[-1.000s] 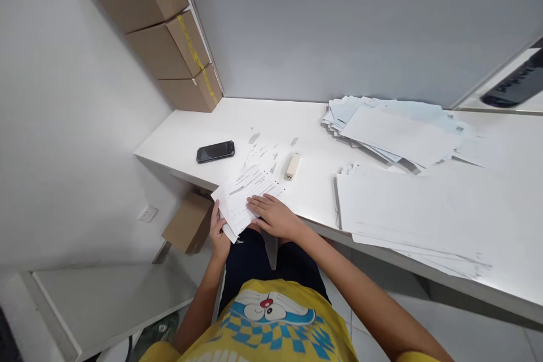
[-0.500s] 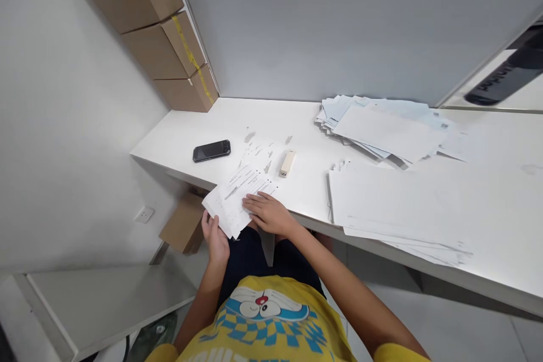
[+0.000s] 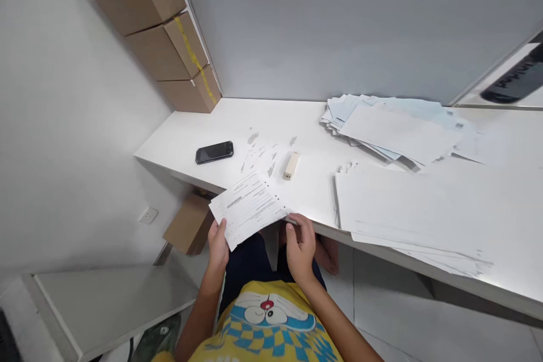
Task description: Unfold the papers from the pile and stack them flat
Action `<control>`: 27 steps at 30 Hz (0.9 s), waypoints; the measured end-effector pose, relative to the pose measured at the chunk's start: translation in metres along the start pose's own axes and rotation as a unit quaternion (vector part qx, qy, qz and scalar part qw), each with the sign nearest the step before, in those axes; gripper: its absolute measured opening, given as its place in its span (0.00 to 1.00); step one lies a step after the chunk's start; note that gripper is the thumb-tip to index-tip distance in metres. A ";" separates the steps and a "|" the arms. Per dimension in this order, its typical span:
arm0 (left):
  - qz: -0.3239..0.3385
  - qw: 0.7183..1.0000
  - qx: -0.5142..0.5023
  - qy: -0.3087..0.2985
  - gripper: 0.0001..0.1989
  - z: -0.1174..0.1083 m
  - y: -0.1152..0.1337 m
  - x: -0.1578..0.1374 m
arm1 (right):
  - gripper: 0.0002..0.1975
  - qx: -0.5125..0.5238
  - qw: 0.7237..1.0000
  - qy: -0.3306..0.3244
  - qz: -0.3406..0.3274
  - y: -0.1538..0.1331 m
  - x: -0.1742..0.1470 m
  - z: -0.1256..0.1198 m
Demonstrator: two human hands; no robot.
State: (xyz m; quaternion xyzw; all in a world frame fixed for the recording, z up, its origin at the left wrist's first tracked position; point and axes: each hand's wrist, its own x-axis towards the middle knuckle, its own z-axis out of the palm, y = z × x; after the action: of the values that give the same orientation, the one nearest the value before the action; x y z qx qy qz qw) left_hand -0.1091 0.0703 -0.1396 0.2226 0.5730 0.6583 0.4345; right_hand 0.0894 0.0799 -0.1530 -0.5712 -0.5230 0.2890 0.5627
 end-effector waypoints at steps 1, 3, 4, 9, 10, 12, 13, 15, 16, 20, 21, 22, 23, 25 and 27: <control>-0.018 1.000 -0.001 -0.002 0.25 -0.004 0.002 -0.001 | 0.13 0.011 0.999 0.009 0.042 -0.002 -0.002 -0.005; -0.042 0.999 0.001 -0.006 0.23 -0.010 0.006 -0.001 | 0.15 0.046 0.993 -0.021 0.107 -0.007 0.000 -0.014; -0.047 0.999 0.002 -0.012 0.23 -0.012 0.008 0.000 | 0.16 0.066 0.988 -0.044 0.131 -0.010 0.003 -0.017; -0.032 0.995 0.016 -0.092 0.24 -0.002 0.017 0.008 | 0.23 0.123 0.970 -0.104 0.181 -0.014 0.016 -0.018; -0.021 0.994 0.020 -0.106 0.23 0.003 0.022 0.011 | 0.25 0.122 0.970 -0.114 0.179 -0.014 0.019 -0.018; 0.010 0.989 0.033 -0.141 0.20 0.016 0.033 0.018 | 0.28 0.103 0.976 -0.120 0.152 -0.014 0.029 -0.020; 0.029 0.985 0.043 -0.163 0.19 0.023 0.040 0.024 | 0.30 0.083 0.982 -0.112 0.128 -0.016 0.035 -0.023; 0.065 0.972 0.074 -0.213 0.18 0.037 0.053 0.036 | 0.35 0.035 0.994 -0.076 0.064 -0.020 0.053 -0.032; 0.079 0.965 0.094 -0.233 0.17 0.044 0.058 0.044 | 0.37 0.014 0.998 -0.058 0.032 -0.024 0.063 -0.037; 0.105 0.955 0.138 -0.240 0.14 0.076 0.058 0.072 | 0.30 0.021 0.998 -0.045 -0.038 -0.031 0.091 -0.051; 0.111 0.956 0.131 -0.237 0.14 0.084 0.054 0.077 | 0.24 0.030 0.998 -0.050 -0.034 -0.029 0.094 -0.052; 0.120 0.957 0.120 -0.235 0.15 0.090 0.048 0.082 | 0.19 0.033 0.998 -0.052 -0.023 -0.026 0.095 -0.052; 0.129 0.957 0.109 -0.235 0.16 0.096 0.041 0.085 | 0.16 0.031 0.998 -0.048 -0.009 -0.021 0.095 -0.052; 0.142 0.955 0.104 -0.239 0.17 0.104 0.031 0.087 | 0.14 0.026 0.999 -0.032 0.026 -0.009 0.093 -0.049; 0.148 0.950 0.119 -0.249 0.18 0.107 0.027 0.084 | 0.16 0.033 0.997 -0.029 0.060 0.003 0.090 -0.048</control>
State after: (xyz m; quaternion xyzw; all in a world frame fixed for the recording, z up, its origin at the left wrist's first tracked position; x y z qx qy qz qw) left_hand -0.0771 0.2011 -0.1047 0.5121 0.4811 0.5658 0.4316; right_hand 0.1597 0.1474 -0.1227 -0.5741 -0.4939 0.3559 0.5476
